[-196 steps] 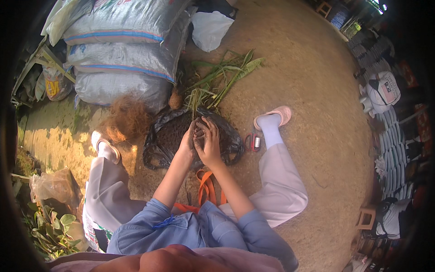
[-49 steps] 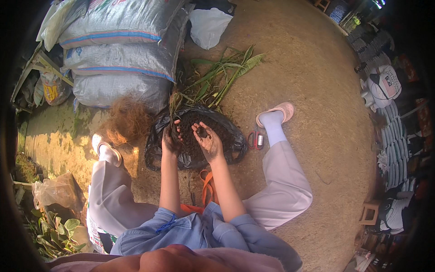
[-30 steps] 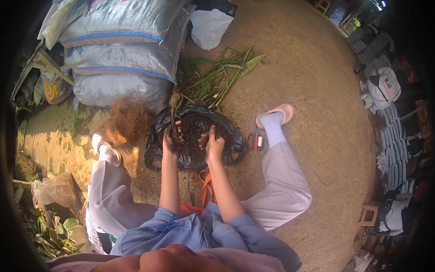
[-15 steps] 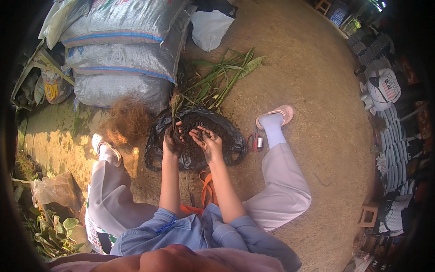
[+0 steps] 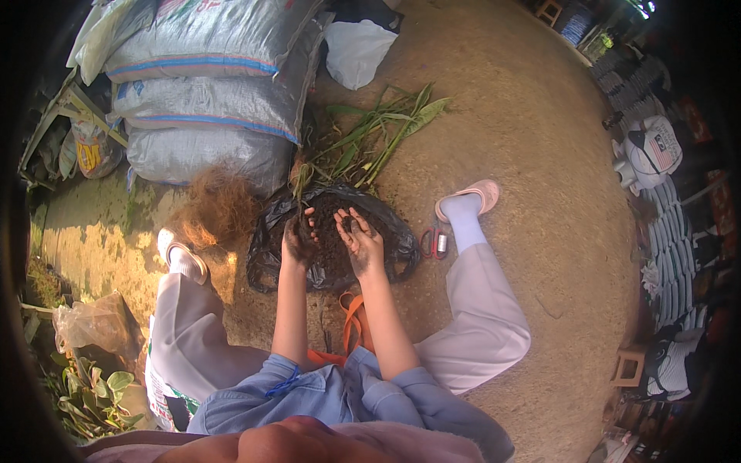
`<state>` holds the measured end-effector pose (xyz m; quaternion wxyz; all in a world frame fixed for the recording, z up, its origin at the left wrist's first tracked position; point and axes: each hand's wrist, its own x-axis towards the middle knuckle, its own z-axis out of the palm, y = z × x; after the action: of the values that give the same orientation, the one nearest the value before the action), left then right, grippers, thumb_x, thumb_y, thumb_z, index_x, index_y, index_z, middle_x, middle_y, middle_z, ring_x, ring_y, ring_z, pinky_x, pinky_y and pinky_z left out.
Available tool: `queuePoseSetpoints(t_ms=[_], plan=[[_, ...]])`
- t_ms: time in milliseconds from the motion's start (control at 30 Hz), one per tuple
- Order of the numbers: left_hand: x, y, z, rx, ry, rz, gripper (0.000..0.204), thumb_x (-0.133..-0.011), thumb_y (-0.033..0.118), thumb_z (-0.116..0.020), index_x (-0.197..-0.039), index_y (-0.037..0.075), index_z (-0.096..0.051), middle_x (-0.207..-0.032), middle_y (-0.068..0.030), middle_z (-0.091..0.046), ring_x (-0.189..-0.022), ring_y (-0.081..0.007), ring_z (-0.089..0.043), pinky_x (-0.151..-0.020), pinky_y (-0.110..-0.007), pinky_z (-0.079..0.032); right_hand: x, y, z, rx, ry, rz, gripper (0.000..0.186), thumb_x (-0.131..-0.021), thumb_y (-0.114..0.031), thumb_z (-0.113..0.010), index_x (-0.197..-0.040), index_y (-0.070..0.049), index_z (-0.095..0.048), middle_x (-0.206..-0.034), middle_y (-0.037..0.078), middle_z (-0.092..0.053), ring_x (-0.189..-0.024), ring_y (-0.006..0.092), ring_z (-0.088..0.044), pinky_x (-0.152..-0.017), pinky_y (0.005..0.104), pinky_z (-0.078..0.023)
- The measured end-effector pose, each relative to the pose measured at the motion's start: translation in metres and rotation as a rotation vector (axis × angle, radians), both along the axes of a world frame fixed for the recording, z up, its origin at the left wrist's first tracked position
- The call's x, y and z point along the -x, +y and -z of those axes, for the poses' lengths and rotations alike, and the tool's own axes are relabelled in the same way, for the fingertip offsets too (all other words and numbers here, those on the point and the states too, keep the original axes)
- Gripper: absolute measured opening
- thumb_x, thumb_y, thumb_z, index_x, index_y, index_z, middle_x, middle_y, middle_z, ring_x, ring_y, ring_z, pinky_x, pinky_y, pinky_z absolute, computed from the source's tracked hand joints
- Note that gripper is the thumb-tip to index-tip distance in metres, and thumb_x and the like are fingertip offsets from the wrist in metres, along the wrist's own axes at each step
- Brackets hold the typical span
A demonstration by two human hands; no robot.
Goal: The person sits on the ground and repeatedly scoops dark soil from a black plastic bag, forms it into compact balls by hand, and places small green plant cuttings into the soil. The person continues to shape and pack the soil around the cuttings to create uniform planting units.
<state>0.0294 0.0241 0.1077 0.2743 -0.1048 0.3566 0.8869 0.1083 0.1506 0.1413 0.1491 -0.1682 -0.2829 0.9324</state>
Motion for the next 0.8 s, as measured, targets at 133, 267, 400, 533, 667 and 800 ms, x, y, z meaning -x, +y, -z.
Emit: queuePoseSetpoints(t_ms=[133, 267, 400, 533, 667, 800], plan=[[-0.007, 0.009, -0.008, -0.001, -0.019, 0.008, 0.036, -0.094, 0.031, -0.037, -0.113, 0.008, -0.057, -0.076, 0.0035, -0.055, -0.058, -0.0089, -0.05, -0.055, -0.024, -0.043, -0.009, 0.001, -0.009, -0.049, -0.098, 0.033, 0.038, -0.094, -0.004, -0.043, -0.126, 0.014, -0.034, -0.126, 0.027, -0.043, -0.119, 0.0331, -0.047, -0.098, 0.0337, -0.047], [-0.018, 0.019, -0.016, -0.062, -0.042, 0.021, 0.037, -0.097, 0.029, -0.032, -0.114, 0.004, -0.053, -0.08, -0.0029, -0.057, -0.065, -0.0155, -0.055, -0.061, -0.03, -0.049, -0.016, 0.002, -0.009, 0.09, -0.032, 0.104, 0.032, -0.091, -0.002, -0.049, -0.118, 0.014, -0.043, -0.115, 0.025, -0.052, -0.108, 0.0319, -0.055, -0.093, 0.0343, -0.049], [-0.035, 0.029, -0.026, -0.071, -0.092, 0.06, 0.036, -0.098, 0.031, -0.032, -0.117, 0.007, -0.051, -0.086, -0.0049, -0.058, -0.074, -0.0192, -0.058, -0.066, -0.034, -0.05, -0.026, 0.001, -0.014, 0.119, -0.005, 0.156, 0.032, -0.088, -0.001, -0.054, -0.116, 0.012, -0.045, -0.111, 0.023, -0.055, -0.102, 0.0288, -0.059, -0.091, 0.0331, -0.051], [-0.05, 0.031, -0.017, -0.154, -0.016, 0.147, 0.035, -0.098, 0.032, -0.032, -0.118, 0.009, -0.05, -0.088, -0.0048, -0.059, -0.083, -0.019, -0.059, -0.073, -0.037, -0.05, -0.044, -0.008, -0.02, -0.038, -0.055, 0.197, 0.031, -0.085, -0.003, -0.059, -0.11, 0.012, -0.049, -0.106, 0.02, -0.058, -0.1, 0.0279, -0.06, -0.094, 0.035, -0.049], [-0.077, 0.037, -0.037, -0.177, -0.06, 0.186, 0.035, -0.098, 0.033, -0.031, -0.118, 0.011, -0.05, -0.093, -0.004, -0.059, -0.085, -0.018, -0.058, -0.078, -0.037, -0.049, -0.062, -0.011, -0.029, -0.019, -0.076, 0.276, 0.02, -0.085, 0.0, -0.059, -0.1, 0.012, -0.055, -0.1, 0.02, -0.061, -0.089, 0.0271, -0.064, -0.082, 0.0308, -0.056], [-0.09, 0.04, -0.028, -0.251, -0.052, 0.211, 0.036, -0.098, 0.033, -0.028, -0.116, 0.011, -0.051, -0.099, -0.0033, -0.058, -0.09, -0.0181, -0.057, -0.083, -0.038, -0.047, -0.083, -0.018, -0.043, -0.028, -0.091, 0.291, 0.017, -0.086, 0.001, -0.057, -0.098, 0.013, -0.055, -0.094, 0.019, -0.062, -0.084, 0.0274, -0.065, -0.078, 0.031, -0.058]])
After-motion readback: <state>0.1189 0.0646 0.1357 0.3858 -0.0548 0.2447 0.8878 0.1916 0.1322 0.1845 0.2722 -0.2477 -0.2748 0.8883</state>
